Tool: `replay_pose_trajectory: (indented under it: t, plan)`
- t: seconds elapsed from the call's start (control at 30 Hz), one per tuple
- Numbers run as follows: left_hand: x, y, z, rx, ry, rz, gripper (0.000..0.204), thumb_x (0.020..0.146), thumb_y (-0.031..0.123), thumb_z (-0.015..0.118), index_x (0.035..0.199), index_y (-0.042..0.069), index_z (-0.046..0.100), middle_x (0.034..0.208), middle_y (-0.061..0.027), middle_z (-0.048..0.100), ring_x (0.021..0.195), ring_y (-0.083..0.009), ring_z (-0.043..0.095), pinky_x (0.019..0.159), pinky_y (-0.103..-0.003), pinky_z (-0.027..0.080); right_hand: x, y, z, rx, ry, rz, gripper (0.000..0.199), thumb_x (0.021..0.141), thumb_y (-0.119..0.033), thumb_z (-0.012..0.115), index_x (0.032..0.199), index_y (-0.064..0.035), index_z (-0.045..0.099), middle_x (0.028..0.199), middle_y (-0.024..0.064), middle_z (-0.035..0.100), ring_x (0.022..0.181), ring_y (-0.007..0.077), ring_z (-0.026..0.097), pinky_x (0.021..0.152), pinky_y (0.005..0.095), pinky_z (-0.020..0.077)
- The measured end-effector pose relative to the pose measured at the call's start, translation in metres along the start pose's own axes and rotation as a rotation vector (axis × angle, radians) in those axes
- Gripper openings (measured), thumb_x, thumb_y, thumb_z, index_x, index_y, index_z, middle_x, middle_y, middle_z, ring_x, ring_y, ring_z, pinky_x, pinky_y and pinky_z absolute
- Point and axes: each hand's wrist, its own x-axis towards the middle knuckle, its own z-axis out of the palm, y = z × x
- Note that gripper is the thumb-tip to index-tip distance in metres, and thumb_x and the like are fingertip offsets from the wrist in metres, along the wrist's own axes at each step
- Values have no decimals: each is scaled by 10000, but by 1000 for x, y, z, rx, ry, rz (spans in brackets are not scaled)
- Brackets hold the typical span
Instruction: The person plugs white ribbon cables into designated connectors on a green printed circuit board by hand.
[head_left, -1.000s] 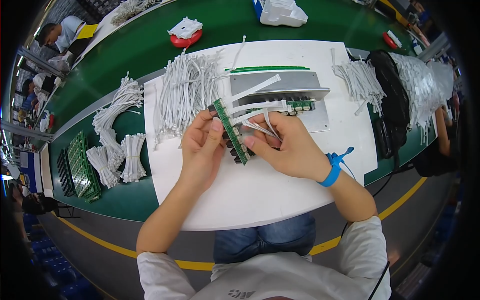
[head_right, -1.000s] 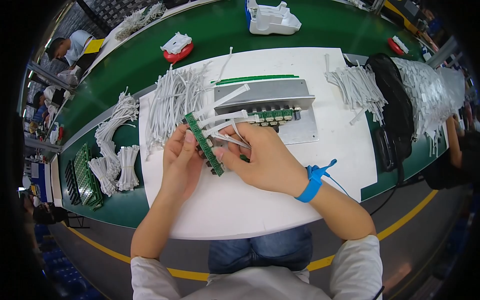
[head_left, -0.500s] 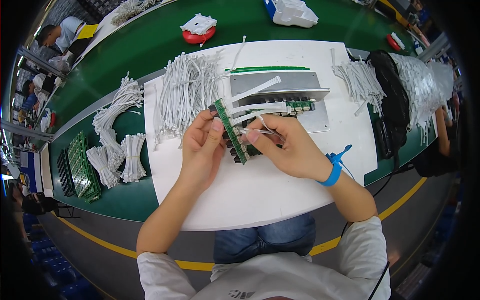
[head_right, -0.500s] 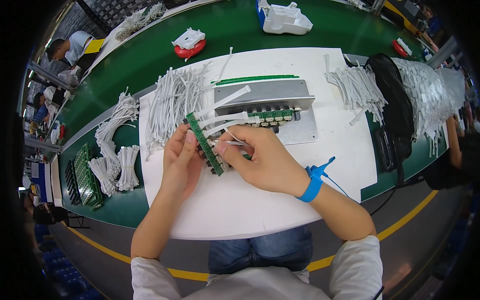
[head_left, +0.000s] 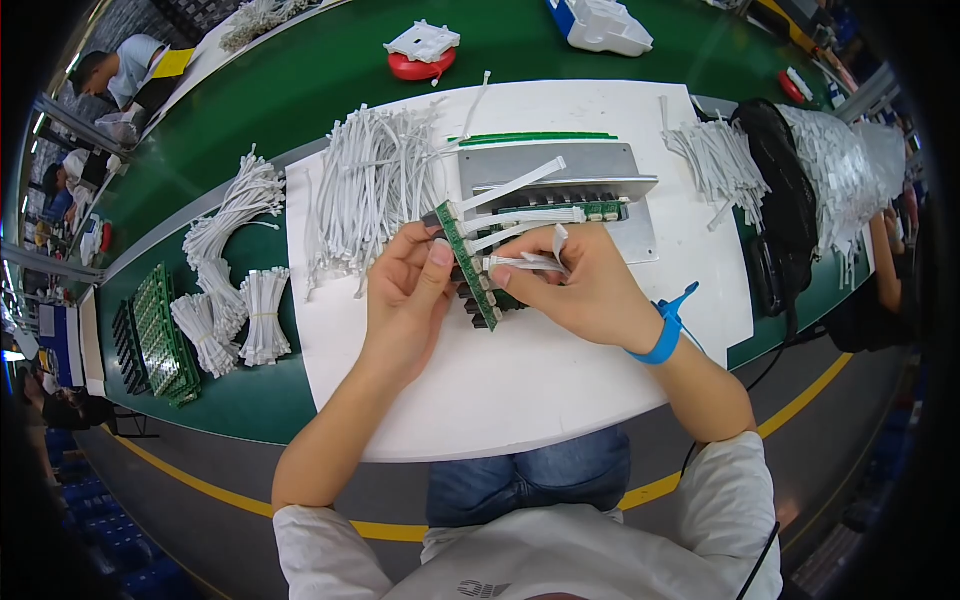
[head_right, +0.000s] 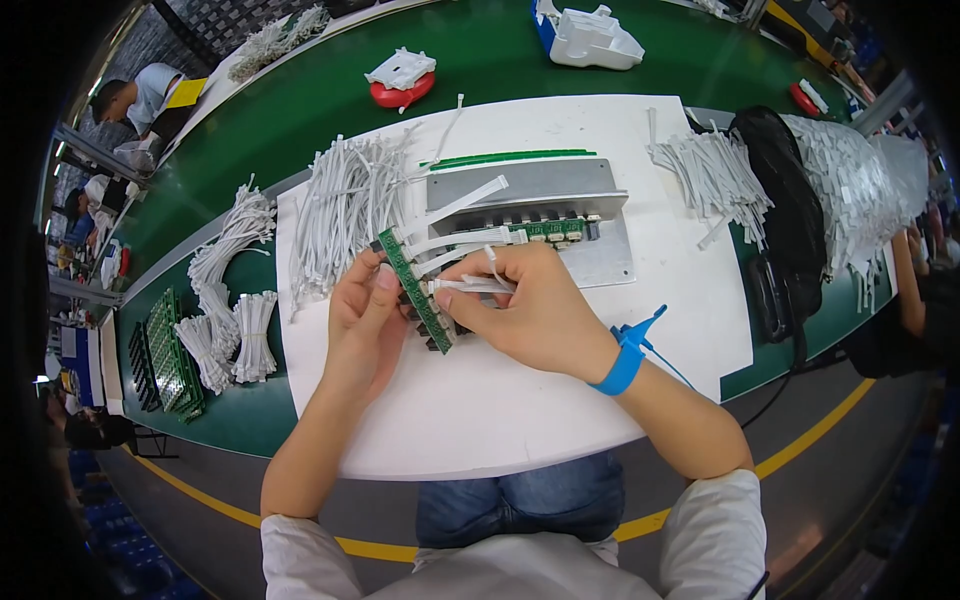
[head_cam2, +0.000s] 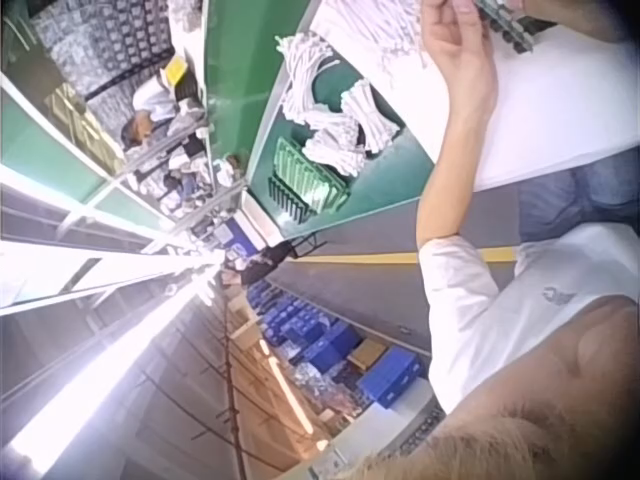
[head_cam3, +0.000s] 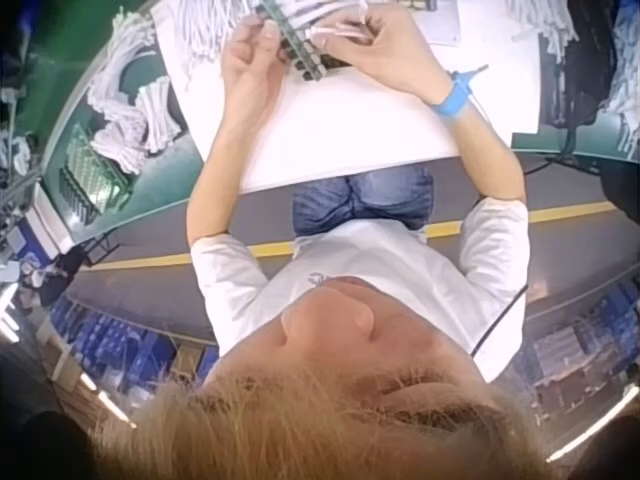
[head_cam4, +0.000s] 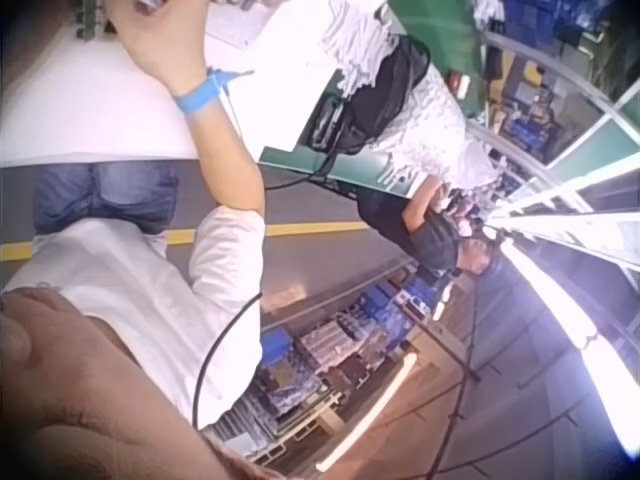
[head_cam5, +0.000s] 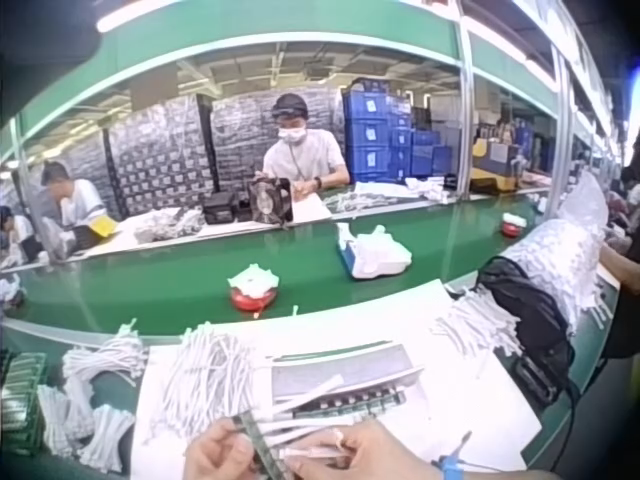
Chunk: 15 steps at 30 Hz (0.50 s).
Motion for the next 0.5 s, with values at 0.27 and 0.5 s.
replay_pose_trajectory:
  t: [0.27, 0.5]
  plan:
    - [0, 1, 4, 39, 13, 28, 215, 977, 158, 535, 1148, 31, 502, 1075, -69, 637, 949, -101, 593, 831, -257, 463, 1, 3, 5, -20, -3, 8, 140, 853, -65, 679, 977, -9, 712, 798, -9, 665, 627, 13, 450, 520, 177, 339]
    - [-1, -2, 0, 34, 23, 19, 216, 975, 156, 539, 1149, 32, 503, 1069, -71, 639, 932, -100, 593, 833, -255, 462, 2, 8, 6, -90, 58, -124, 123, 848, -88, 675, 941, -14, 706, 786, 18, 672, 627, 40, 457, 527, 203, 350]
